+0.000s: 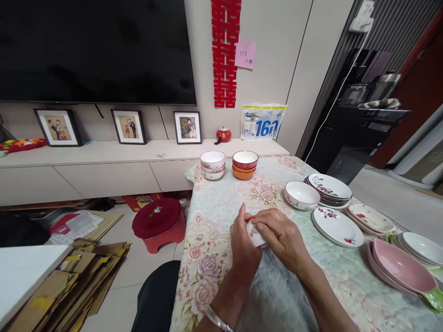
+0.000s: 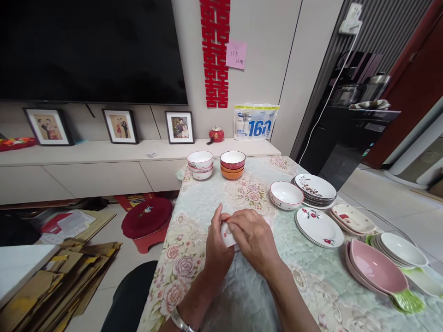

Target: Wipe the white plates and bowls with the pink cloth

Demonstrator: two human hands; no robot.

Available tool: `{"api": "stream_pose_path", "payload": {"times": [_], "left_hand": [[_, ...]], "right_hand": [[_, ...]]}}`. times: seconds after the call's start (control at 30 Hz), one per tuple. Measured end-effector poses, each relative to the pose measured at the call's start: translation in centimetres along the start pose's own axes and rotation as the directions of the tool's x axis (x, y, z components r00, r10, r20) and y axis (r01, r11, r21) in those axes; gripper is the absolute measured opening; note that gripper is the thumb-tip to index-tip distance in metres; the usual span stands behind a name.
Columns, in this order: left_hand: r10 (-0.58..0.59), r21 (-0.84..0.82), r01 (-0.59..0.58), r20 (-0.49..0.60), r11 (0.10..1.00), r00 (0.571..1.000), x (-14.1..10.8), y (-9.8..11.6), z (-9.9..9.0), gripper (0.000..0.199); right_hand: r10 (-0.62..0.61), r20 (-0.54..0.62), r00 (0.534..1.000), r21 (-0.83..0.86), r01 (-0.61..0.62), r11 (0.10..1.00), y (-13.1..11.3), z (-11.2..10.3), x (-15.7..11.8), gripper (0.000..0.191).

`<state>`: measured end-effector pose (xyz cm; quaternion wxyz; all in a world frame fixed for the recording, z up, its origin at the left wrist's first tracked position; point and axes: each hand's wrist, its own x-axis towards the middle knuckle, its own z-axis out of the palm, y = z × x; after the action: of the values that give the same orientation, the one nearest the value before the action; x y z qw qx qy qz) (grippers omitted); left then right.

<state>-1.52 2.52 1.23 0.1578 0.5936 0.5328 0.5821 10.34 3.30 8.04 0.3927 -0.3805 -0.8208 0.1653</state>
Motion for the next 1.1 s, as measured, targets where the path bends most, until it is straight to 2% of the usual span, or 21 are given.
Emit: {"api": "stream_pose_path", "payload": {"times": [0.07,0.13,0.2,0.27,0.37,0.43,0.5,0.57,0.67,0.77,0.87,0.93,1.0,1.1], "left_hand": [[0.043,0.004,-0.043,0.015,0.999,0.999,-0.1,0.2,0.0,0.071],[0.085,-0.01,-0.085,0.022,0.996,0.996,-0.1,0.2,0.0,0.073],[0.094,-0.046,-0.093,0.018,0.995,0.995,-0.1,0.1,0.0,0.077],[0.062,-0.111,-0.061,0.004,0.992,0.998,0.0,-0.3,0.1,0.081],[-0.056,-0.239,0.052,-0.009,0.97,0.998,0.2,-0.9,0.1,0.084],[-0.157,-0.324,0.142,-0.019,0.935,0.987,0.4,-1.4,0.1,0.083],[-0.256,-0.393,0.221,-0.04,0.893,0.966,0.5,-2.0,0.2,0.081],[-0.365,-0.425,0.303,-0.071,0.853,0.928,0.5,-2.6,0.4,0.076],[-0.527,-0.475,0.421,-0.109,0.772,0.843,0.6,-3.5,0.6,0.064],[-0.594,-0.52,0.468,-0.097,0.714,0.798,0.7,-3.9,0.7,0.059],[-0.578,-0.496,0.475,-0.067,0.726,0.813,0.8,-3.7,0.7,0.059],[-0.545,-0.457,0.471,-0.037,0.754,0.837,0.8,-3.1,0.6,0.059],[-0.493,-0.422,0.451,0.01,0.787,0.87,0.9,-2.5,0.5,0.061],[-0.373,-0.423,0.382,0.108,0.822,0.922,1.1,-1.5,0.2,0.063]], "right_hand": [[0.131,0.013,0.991,0.127,-0.132,0.983,1.2,-0.5,0.1,0.027],[0.262,0.03,0.965,0.273,-0.26,0.926,2.8,-0.7,0.0,0.03],[0.398,0.068,0.915,0.444,-0.385,0.809,4.3,-0.5,-0.1,0.032],[0.521,0.142,0.842,0.611,-0.489,0.623,5.5,0.2,-0.2,0.033],[0.616,0.192,0.764,0.763,-0.511,0.396,6.3,1.6,-0.1,0.035],[0.642,0.191,0.743,0.813,-0.486,0.32,6.2,2.5,0.0,0.036],[0.644,0.208,0.736,0.827,-0.484,0.286,6.0,3.1,0.0,0.04],[0.628,0.215,0.748,0.82,-0.487,0.3,5.8,3.5,-0.1,0.047],[0.57,0.191,0.799,0.812,-0.455,0.366,5.7,3.6,-0.4,0.051],[0.521,0.134,0.843,0.744,-0.433,0.509,5.9,3.6,-0.6,0.045],[0.527,-0.036,0.849,0.542,-0.427,0.724,6.3,3.7,-0.7,0.038],[0.499,-0.152,0.853,0.405,-0.407,0.819,6.6,3.7,-0.8,0.033],[0.415,-0.233,0.879,0.276,-0.349,0.895,6.9,3.5,-0.9,0.032],[0.197,-0.284,0.938,0.068,-0.185,0.98,6.8,2.9,-1.2,0.036]]}}
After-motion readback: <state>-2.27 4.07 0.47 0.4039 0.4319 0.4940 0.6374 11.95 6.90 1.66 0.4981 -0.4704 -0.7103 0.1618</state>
